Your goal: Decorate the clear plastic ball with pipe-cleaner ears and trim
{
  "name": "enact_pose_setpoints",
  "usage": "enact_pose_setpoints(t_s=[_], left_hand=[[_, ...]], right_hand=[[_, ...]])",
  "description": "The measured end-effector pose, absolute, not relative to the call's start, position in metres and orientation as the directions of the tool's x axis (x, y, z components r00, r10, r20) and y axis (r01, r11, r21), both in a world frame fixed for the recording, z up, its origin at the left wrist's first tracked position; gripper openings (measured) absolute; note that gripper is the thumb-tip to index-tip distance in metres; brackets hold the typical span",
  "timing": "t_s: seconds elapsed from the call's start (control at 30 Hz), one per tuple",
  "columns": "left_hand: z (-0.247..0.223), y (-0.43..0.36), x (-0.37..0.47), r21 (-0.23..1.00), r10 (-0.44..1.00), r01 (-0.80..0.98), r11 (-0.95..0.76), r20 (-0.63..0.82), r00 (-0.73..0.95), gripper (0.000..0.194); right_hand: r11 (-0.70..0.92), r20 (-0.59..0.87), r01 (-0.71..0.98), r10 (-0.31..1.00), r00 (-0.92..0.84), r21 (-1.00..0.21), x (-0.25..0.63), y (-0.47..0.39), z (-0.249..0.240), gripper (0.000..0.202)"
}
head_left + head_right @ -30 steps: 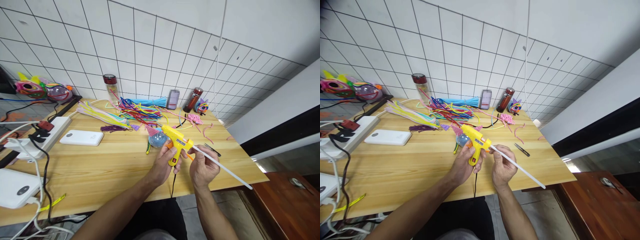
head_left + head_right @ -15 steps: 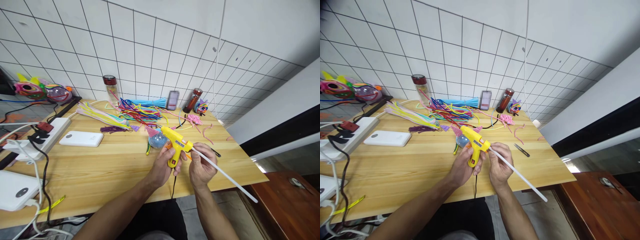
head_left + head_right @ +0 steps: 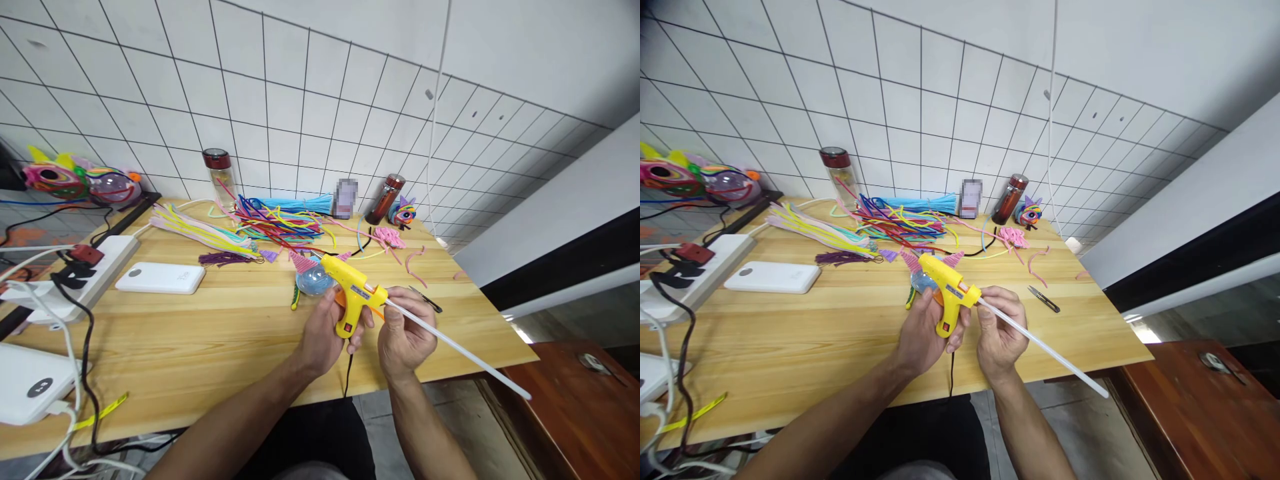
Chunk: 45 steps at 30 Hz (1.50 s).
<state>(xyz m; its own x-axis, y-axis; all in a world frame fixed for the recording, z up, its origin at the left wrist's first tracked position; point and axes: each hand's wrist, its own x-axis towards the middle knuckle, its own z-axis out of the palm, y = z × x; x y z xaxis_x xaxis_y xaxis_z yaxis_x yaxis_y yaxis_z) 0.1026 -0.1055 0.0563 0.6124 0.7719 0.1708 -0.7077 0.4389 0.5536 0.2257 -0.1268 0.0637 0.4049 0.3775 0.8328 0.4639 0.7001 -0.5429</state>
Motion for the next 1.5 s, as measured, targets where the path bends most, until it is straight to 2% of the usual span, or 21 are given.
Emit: enact_pose_setpoints(t_s=[0.2, 0.33, 0.5, 0.6, 0.8, 0.97, 1.2, 1.5], left_hand=[[0.056, -0.105, 0.103, 0.559, 0.767, -0.684, 0.469, 0.127, 0.629, 0.062], [0.053, -0.105, 0.104, 0.544, 0.734, -0.651, 0.529, 0.092, 0.673, 0.065], [0.05, -0.105, 0.103, 0.556, 0.694, -0.597, 0.578, 0.05, 0.719, 0.068], [0.05, -0.105, 0.102, 0.578, 0.676, -0.565, 0.589, 0.032, 0.736, 0.071], [0.048, -0.105, 0.102, 0.598, 0.666, -0.545, 0.588, 0.025, 0.745, 0.068], [0.048, -0.106, 0.104, 0.602, 0.669, -0.548, 0.58, 0.031, 0.743, 0.065], [0.049, -0.107, 0.102, 0.607, 0.669, -0.535, 0.587, 0.009, 0.743, 0.068], [0.055, -0.108, 0.101, 0.596, 0.666, -0.528, 0.605, -0.016, 0.746, 0.064]], right_hand=[[0.706, 0.842, 0.461, 0.419, 0.341, -0.538, 0.229, -0.133, 0.062, 0.012], [0.706, 0.835, 0.467, 0.529, 0.152, -0.533, 0.244, -0.134, 0.065, 0.033], [0.723, 0.799, 0.481, 0.597, -0.073, -0.496, 0.266, -0.131, 0.085, 0.036], [0.746, 0.78, 0.482, 0.599, -0.183, -0.459, 0.272, -0.129, 0.1, 0.038], [0.793, 0.768, 0.523, 0.535, -0.352, -0.312, 0.272, -0.127, 0.125, 0.035], [0.773, 0.771, 0.588, 0.519, -0.369, -0.239, 0.272, -0.129, 0.13, 0.027], [0.756, 0.758, 0.562, 0.571, -0.315, -0.336, 0.269, -0.131, 0.122, 0.026], [0.736, 0.751, 0.558, 0.6, -0.276, -0.383, 0.268, -0.137, 0.113, 0.028]])
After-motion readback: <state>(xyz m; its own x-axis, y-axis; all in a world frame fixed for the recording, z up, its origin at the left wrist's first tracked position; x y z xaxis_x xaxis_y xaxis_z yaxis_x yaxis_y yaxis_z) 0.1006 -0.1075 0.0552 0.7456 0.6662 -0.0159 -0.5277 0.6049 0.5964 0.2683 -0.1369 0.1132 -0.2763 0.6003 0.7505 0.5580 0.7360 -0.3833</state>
